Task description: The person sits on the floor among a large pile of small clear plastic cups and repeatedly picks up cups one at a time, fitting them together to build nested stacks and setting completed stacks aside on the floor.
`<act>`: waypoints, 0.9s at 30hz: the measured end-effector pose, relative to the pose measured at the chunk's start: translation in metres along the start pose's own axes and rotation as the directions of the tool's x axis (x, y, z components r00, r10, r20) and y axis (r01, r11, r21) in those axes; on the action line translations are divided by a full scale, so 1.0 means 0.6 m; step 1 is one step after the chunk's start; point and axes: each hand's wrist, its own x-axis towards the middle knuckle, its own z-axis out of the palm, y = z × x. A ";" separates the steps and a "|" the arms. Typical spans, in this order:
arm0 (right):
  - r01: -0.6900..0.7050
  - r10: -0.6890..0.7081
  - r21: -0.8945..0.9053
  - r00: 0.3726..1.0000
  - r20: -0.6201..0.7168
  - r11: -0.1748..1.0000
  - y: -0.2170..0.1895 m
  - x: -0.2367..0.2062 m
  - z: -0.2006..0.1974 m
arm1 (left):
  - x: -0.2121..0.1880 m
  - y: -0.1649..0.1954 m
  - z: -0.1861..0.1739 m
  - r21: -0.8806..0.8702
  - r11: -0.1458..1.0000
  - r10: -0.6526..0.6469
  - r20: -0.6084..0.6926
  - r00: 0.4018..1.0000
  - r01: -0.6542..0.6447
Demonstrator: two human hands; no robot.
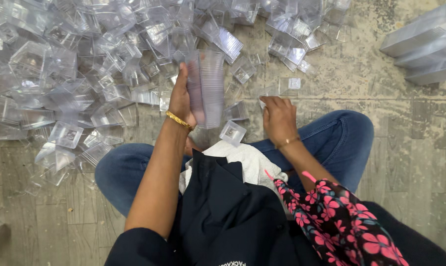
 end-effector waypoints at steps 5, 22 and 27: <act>0.084 -0.055 -0.232 0.990 0.129 0.969 0.077 0.023 0.031 | -0.007 0.005 0.014 0.083 0.993 -0.087 0.038 0.996 0.083; -0.147 -0.110 0.741 0.952 0.286 0.655 -0.013 0.161 -0.113 | 0.015 -0.036 0.005 0.747 0.663 -0.117 0.165 0.979 -0.047; -0.017 -0.163 0.731 0.971 0.174 0.682 -0.076 0.119 -0.124 | 0.008 -0.034 0.006 0.587 0.806 -0.167 0.102 0.981 0.076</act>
